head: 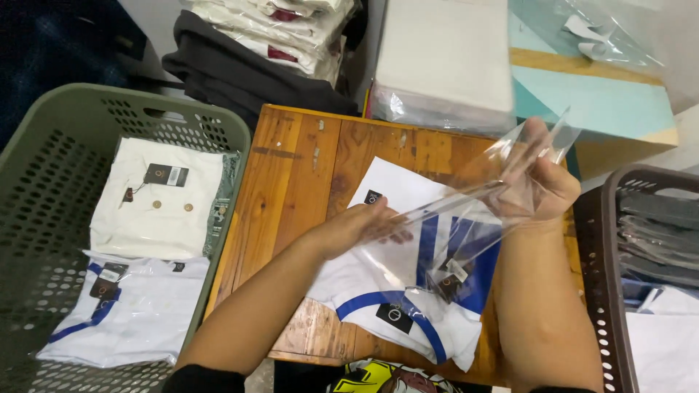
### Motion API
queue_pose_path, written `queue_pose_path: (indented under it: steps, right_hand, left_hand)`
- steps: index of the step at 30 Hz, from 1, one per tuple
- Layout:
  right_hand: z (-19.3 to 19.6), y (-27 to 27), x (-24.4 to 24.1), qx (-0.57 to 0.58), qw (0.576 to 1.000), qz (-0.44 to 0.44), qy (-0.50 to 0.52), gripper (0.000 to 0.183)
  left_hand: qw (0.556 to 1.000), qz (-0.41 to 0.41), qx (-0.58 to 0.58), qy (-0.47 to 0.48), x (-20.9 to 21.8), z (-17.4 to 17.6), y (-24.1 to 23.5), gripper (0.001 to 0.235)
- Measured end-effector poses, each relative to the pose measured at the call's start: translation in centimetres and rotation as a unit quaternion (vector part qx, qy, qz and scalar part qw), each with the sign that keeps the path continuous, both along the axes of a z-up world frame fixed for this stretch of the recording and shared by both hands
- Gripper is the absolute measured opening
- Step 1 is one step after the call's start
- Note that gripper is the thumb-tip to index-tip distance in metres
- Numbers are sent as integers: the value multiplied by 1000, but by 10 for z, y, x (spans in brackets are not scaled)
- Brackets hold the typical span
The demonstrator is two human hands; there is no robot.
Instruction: Folding a shirt and placing it into a plastic packaging bag on a wooden table.
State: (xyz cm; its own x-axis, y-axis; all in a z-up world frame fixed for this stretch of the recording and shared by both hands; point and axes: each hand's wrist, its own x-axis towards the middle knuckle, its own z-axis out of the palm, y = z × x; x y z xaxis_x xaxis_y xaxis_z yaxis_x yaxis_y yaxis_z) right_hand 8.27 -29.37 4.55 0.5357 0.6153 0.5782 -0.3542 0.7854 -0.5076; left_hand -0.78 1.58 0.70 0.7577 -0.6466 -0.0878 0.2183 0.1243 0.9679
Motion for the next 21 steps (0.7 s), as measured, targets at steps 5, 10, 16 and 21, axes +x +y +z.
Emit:
queue_pose_path:
  steps: [5,10,16,21]
  right_hand:
    - [12,15,12,-58,993,-105,-3,62]
    - [-1,5,22,-240,927,-274,93,85]
    - [-67,-20,21,-417,794,-400,189,80]
    - [-68,-20,-28,-507,758,-386,137,93]
  left_hand:
    - [990,35,-122,-56,10,-10,7,42]
    - [965,167,-192,-58,26,-19,16,33]
    - [973,212,-51,-71,54,-72,16,81]
    - [920,388,55,-16,64,-62,8,14]
